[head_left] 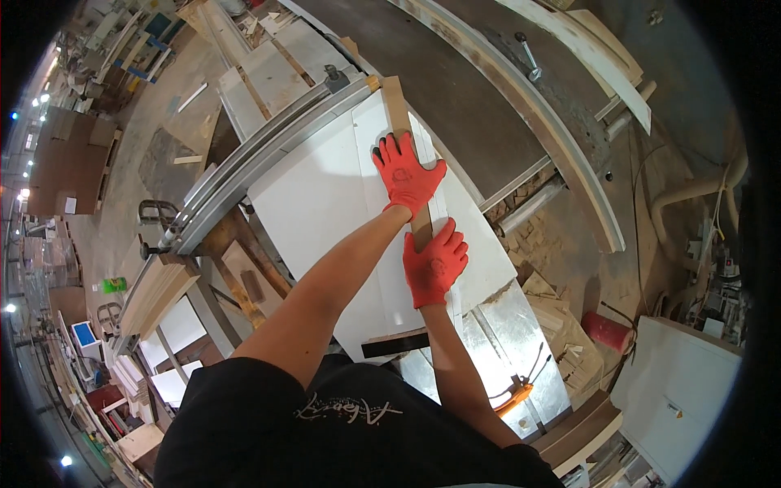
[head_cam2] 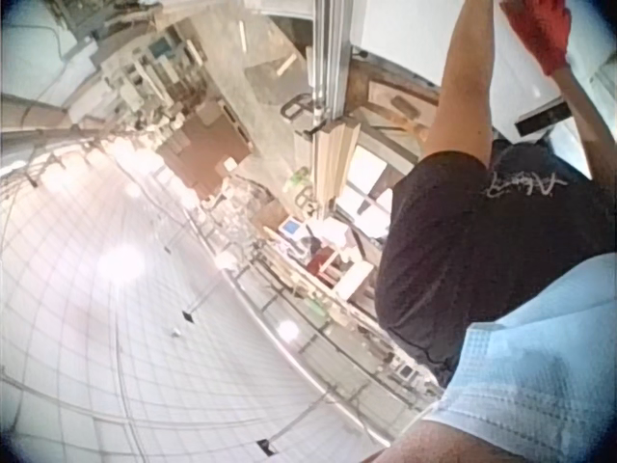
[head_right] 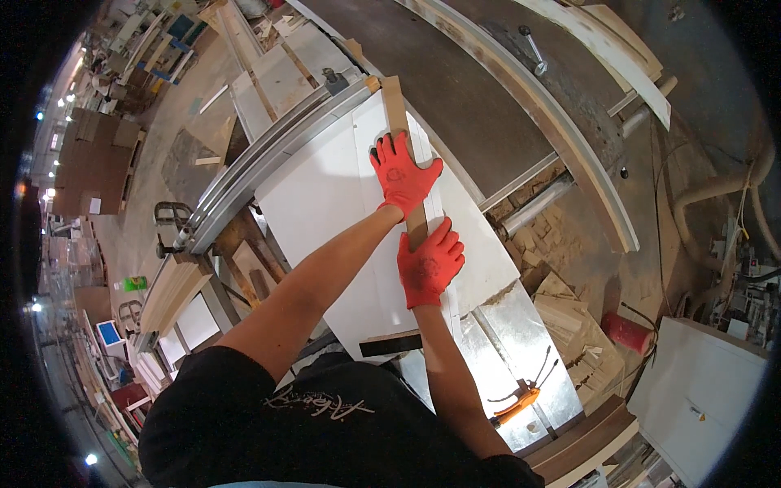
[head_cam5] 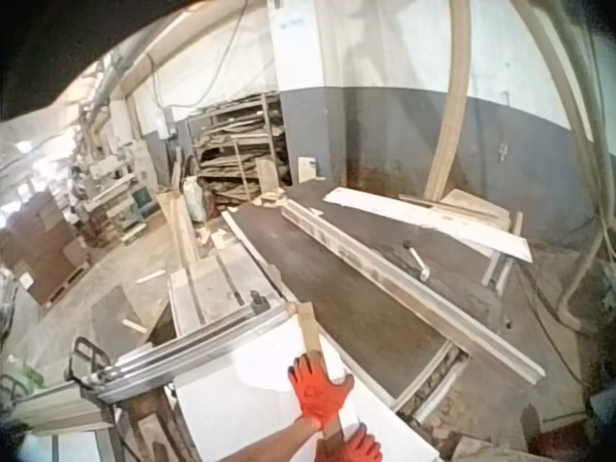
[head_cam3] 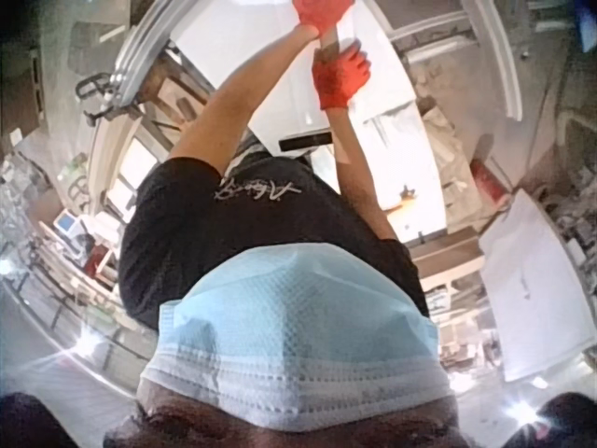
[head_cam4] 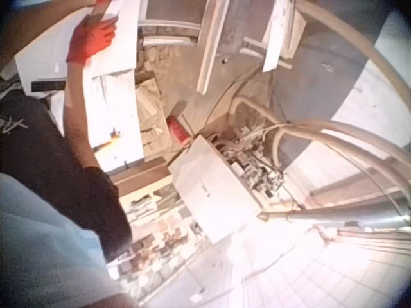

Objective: Organizing and stacking wooden boards on a workbench in a workshop environment.

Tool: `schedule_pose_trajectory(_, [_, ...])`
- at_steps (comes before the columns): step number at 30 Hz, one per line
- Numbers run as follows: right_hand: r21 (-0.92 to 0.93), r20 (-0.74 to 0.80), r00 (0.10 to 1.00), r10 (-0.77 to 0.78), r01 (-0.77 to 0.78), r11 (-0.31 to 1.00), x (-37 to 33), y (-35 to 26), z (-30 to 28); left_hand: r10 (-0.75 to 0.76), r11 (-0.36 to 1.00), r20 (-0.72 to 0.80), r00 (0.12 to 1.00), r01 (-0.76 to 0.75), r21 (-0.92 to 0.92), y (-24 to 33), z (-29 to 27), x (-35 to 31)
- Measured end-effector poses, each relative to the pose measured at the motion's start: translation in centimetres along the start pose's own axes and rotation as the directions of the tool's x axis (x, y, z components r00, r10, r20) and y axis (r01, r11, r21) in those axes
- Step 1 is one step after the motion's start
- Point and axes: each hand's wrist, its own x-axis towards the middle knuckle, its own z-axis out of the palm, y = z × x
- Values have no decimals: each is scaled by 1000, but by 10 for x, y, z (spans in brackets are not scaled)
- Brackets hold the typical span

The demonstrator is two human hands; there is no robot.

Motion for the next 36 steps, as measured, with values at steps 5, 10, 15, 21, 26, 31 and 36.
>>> schedule_pose_trajectory(5, [-64,-57,997,-43,39,997,1,1,1,13,1000,-12,1000,-13,11,-1,0,1])
schedule_pose_trajectory(10, [-81,-48,998,-44,40,996,2,0,1,-34,999,18,999,35,-18,-1,1,2])
schedule_pose_trajectory(15, [-76,-45,998,-42,39,996,2,3,5,-56,998,42,998,57,-38,-5,9,1])
schedule_pose_trajectory(21, [-72,-44,997,-58,55,996,3,1,5,-39,999,-36,999,38,-20,-8,9,3])
schedule_pose_trajectory(26, [-72,-20,998,-53,51,996,3,1,4,-38,998,-26,999,37,-44,-7,6,2])
schedule_pose_trajectory(31, [-77,-26,998,-63,61,995,4,-1,4,-64,996,12,998,65,-66,-6,5,5])
schedule_pose_trajectory(36, [-81,-25,998,-63,61,995,5,-3,4,-68,996,-6,998,67,-59,-7,5,6])
